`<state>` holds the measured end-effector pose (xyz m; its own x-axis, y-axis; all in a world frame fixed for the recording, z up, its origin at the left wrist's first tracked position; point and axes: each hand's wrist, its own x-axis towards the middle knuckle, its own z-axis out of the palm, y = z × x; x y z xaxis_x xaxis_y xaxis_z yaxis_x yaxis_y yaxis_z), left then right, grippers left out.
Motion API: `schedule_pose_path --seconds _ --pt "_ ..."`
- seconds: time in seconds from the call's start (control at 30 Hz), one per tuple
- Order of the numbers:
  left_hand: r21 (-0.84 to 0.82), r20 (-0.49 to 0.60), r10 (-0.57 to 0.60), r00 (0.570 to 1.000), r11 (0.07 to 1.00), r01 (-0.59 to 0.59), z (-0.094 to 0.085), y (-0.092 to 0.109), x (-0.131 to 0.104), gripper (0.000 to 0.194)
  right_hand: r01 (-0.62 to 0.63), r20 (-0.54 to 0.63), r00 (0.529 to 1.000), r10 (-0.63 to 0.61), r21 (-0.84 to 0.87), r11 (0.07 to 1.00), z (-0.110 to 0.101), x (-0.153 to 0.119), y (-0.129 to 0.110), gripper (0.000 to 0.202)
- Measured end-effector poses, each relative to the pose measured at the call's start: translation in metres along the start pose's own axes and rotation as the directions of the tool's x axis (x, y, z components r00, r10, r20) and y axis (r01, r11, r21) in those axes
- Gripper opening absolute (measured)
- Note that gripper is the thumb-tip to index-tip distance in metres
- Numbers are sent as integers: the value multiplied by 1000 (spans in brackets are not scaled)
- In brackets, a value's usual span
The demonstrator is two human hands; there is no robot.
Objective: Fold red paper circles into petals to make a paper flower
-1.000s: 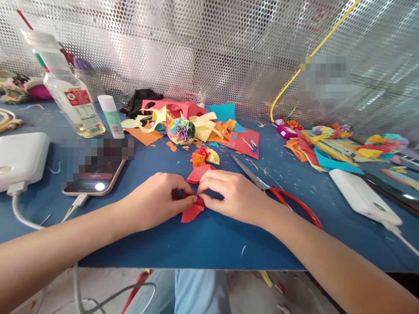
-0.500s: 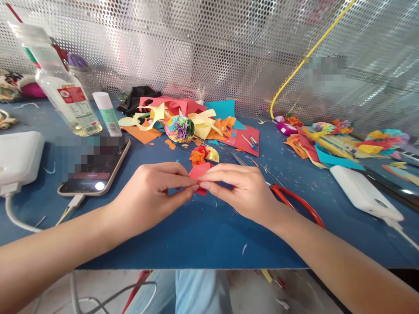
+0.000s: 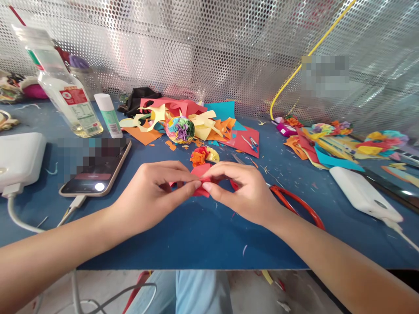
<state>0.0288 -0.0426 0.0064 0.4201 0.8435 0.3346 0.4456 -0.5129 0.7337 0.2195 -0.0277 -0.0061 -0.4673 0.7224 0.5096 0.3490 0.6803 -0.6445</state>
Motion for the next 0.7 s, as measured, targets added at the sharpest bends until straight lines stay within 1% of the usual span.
schedule_pose_path --seconds 0.07,0.1,0.2,0.3,0.47,0.63,0.7 --pt "21 -16 2 1000 1000 -2 0 -1 1 15 -59 18 998 59 29 998 0 1 1 6" --pt "38 -22 12 1000 999 -11 0 -2 1 14 -61 27 998 60 33 998 0 1 1 7" --pt "86 -21 55 998 995 -53 0 -2 0 14 11 45 999 -11 -2 1000 1 -1 2 8" --pt "100 -3 87 996 991 -86 0 0 -1 14 66 27 998 -64 -57 996 3 -3 1 7" --pt "81 17 68 998 994 -70 -1 1 -1 15 84 7 996 -84 -79 993 4 -4 0 8" --pt "69 -3 93 996 993 -93 0 -3 1 14 96 -2 995 -96 -69 993 3 -3 1 8" --pt "70 8 62 998 996 -62 -1 -4 1 15 91 -4 996 -92 -57 994 3 -3 1 8"
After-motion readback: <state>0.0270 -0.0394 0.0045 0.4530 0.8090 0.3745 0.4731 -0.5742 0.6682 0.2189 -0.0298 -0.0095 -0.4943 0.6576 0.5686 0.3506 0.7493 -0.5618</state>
